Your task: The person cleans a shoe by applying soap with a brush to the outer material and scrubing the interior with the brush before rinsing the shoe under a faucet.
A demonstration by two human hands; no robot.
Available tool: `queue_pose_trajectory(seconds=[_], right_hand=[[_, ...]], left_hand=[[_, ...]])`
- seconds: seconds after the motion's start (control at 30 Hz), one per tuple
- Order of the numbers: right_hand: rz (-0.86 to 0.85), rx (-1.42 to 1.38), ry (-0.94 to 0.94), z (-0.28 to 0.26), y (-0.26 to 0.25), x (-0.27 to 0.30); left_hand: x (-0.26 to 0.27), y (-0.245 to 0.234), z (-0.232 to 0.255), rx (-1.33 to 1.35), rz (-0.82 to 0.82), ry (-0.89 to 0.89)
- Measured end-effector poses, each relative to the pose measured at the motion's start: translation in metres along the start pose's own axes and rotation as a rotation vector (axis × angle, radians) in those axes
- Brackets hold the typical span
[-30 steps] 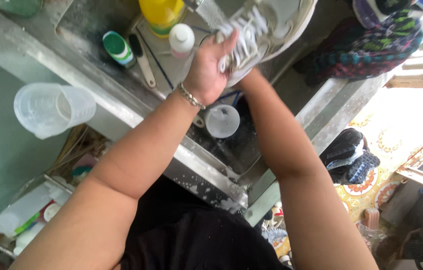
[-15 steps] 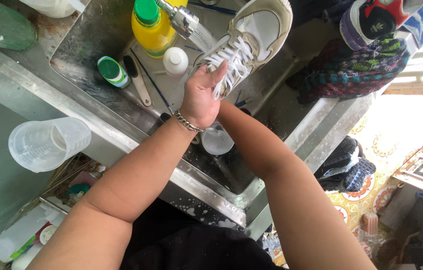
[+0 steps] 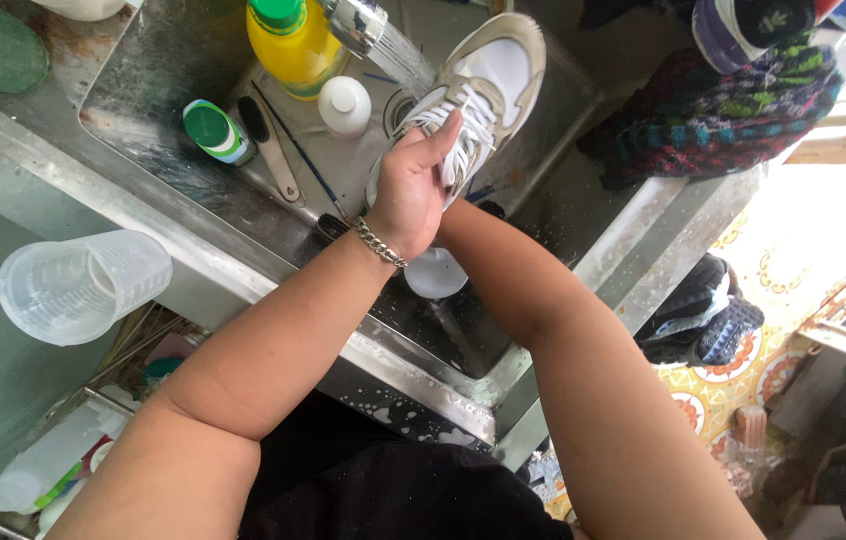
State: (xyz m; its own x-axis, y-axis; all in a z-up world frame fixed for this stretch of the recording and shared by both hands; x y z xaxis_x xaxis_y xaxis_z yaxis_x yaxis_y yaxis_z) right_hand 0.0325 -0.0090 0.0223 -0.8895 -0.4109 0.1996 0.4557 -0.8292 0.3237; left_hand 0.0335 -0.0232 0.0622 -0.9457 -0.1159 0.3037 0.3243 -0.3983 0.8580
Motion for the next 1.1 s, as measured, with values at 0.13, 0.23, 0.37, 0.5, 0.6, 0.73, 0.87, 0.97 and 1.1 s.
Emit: queue_pose_trajectory(seconds=[0.13,0.23,0.37,0.5,0.6,0.73,0.87,0.97,1.1], right_hand=[[0.004,0.004,-0.016,0.001,0.001,0.008],[0.002,-0.004,-0.027,0.002,0.000,0.017],[0.001,-0.004,-0.039,0.003,0.003,0.022],[0.007,-0.006,-0.045,0.005,0.002,0.020],[0.008,-0.013,-0.045,0.005,0.003,0.015],[0.013,-0.013,-0.057,0.001,0.002,0.011],[0.021,-0.005,-0.059,-0.002,0.000,0.011],[0.021,-0.010,-0.065,-0.008,0.001,0.008],[0.037,-0.017,-0.098,-0.029,-0.007,-0.004]], left_hand=[[0.000,-0.007,-0.006,0.003,0.077,-0.053],[0.001,-0.010,-0.010,-0.013,0.122,-0.046],[0.003,-0.014,-0.012,0.037,0.156,-0.054],[0.004,-0.012,-0.008,0.022,0.161,-0.055],[0.004,-0.012,-0.005,0.020,0.151,-0.046],[0.001,-0.015,-0.004,0.039,0.141,-0.019],[-0.002,-0.021,-0.006,0.056,0.157,-0.023],[-0.004,-0.022,-0.006,0.059,0.139,-0.015],[-0.007,-0.024,-0.003,0.069,0.114,-0.023]])
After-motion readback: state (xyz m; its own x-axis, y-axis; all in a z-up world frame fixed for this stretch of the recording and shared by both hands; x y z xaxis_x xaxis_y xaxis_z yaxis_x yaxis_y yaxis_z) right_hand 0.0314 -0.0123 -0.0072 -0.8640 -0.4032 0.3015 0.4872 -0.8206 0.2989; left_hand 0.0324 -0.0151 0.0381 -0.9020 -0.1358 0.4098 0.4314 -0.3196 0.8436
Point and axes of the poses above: each hand's wrist, its own x-axis away from the middle knuckle, its own y-axis out of the palm, z = x × y, the point moved 8 cm from there along -x, towards the middle knuckle, and after that the axes turned 7 degrees about -x, right-handed, at the moved point
